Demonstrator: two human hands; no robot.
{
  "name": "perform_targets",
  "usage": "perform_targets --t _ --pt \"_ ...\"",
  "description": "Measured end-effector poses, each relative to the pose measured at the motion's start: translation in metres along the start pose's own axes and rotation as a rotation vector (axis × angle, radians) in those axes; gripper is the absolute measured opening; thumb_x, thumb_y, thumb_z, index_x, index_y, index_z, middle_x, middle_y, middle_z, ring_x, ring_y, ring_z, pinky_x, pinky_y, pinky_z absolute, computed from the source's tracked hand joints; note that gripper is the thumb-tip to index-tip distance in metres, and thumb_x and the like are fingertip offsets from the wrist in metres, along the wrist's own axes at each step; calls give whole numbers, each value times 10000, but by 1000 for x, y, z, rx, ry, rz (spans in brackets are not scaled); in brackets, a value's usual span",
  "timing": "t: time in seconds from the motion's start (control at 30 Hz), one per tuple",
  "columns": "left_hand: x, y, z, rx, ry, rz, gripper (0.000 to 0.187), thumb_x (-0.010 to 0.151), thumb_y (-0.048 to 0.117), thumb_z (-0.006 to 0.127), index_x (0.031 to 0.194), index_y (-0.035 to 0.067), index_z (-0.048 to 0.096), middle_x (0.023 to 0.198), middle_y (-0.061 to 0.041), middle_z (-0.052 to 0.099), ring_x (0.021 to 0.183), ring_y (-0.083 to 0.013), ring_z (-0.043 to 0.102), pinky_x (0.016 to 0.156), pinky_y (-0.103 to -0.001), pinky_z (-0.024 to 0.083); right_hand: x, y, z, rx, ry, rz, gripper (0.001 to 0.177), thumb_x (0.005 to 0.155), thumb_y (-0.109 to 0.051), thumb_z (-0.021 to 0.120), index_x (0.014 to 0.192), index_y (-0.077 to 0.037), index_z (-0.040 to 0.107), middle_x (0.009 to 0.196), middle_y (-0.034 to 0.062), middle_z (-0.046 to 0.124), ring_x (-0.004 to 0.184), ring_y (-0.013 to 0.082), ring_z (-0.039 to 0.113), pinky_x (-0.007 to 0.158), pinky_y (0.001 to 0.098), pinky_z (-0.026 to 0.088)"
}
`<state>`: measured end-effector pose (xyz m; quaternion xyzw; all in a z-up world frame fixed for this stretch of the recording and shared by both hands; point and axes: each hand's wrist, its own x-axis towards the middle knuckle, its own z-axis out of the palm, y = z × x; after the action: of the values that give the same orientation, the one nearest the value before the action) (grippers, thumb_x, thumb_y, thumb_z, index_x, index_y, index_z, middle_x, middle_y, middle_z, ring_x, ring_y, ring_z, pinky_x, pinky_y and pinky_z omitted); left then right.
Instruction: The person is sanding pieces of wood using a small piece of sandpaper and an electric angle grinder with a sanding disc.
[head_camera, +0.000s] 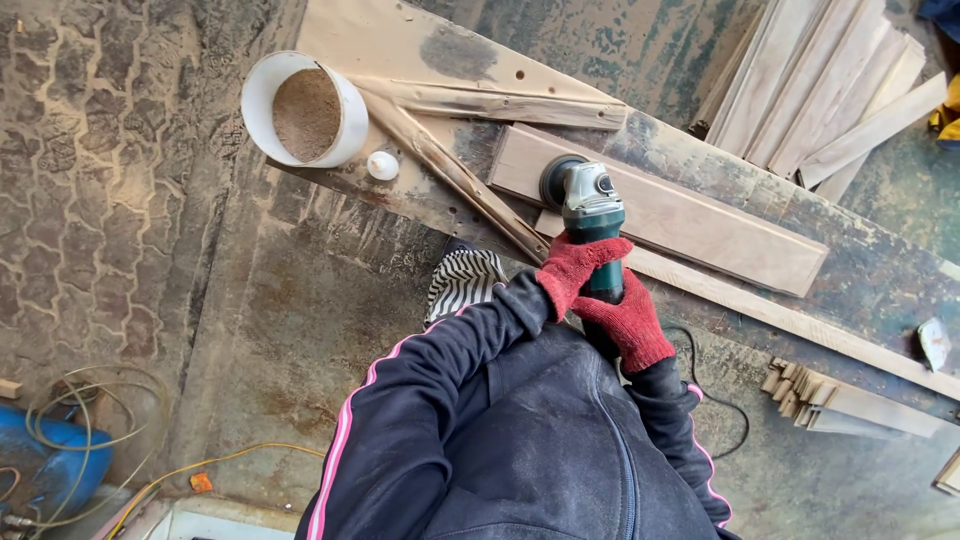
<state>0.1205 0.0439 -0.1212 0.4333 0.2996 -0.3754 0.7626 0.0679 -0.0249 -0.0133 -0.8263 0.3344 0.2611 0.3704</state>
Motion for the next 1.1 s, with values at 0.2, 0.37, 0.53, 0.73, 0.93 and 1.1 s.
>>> perform_targets --t 0.2,0.37,0.53,0.73,0.93,1.1 --pt "-83 86 -20 139 -55 19 530 584 434 812 823 29 569 622 35 469 638 10 525 611 -120 491 11 -9 16 -56 -47 -50 692 499 -429 996 1038 -122 690 884 157 679 880 302 680 811 423 519" --pt "-36 52 -45 -24 155 66 660 536 501 959 947 100 634 579 -1 577 542 -112 572 511 -248 457 13 -37 28 -151 -132 -84 722 475 -466 1000 1037 -134 690 904 166 699 918 338 692 848 432 520" --pt "-9 30 -41 -61 159 70 647 536 436 986 1002 114 673 607 -15 619 559 -136 623 511 -280 509 19 -31 24 -164 -115 -66 756 482 -490 982 1066 -126 670 921 177 693 941 346 689 847 451 513" --pt "15 5 -2 -176 23 34 667 531 246 1025 1091 71 706 748 -112 689 683 -243 709 615 -434 636 18 -4 4 -32 9 -9 673 523 -428 972 1030 -101 675 859 182 669 869 316 666 807 444 510" --pt "10 9 19 -80 -80 9 648 530 244 1002 1079 61 712 809 -127 698 765 -247 708 750 -452 608 18 17 0 37 81 31 622 542 -407 983 989 -102 675 805 157 668 801 284 672 764 408 524" --pt "3 28 -3 -166 -22 -6 647 545 212 995 1094 42 698 812 -150 684 782 -282 705 726 -485 614 13 -14 9 -13 43 -3 656 518 -413 984 999 -85 682 840 199 673 853 320 671 804 440 513"
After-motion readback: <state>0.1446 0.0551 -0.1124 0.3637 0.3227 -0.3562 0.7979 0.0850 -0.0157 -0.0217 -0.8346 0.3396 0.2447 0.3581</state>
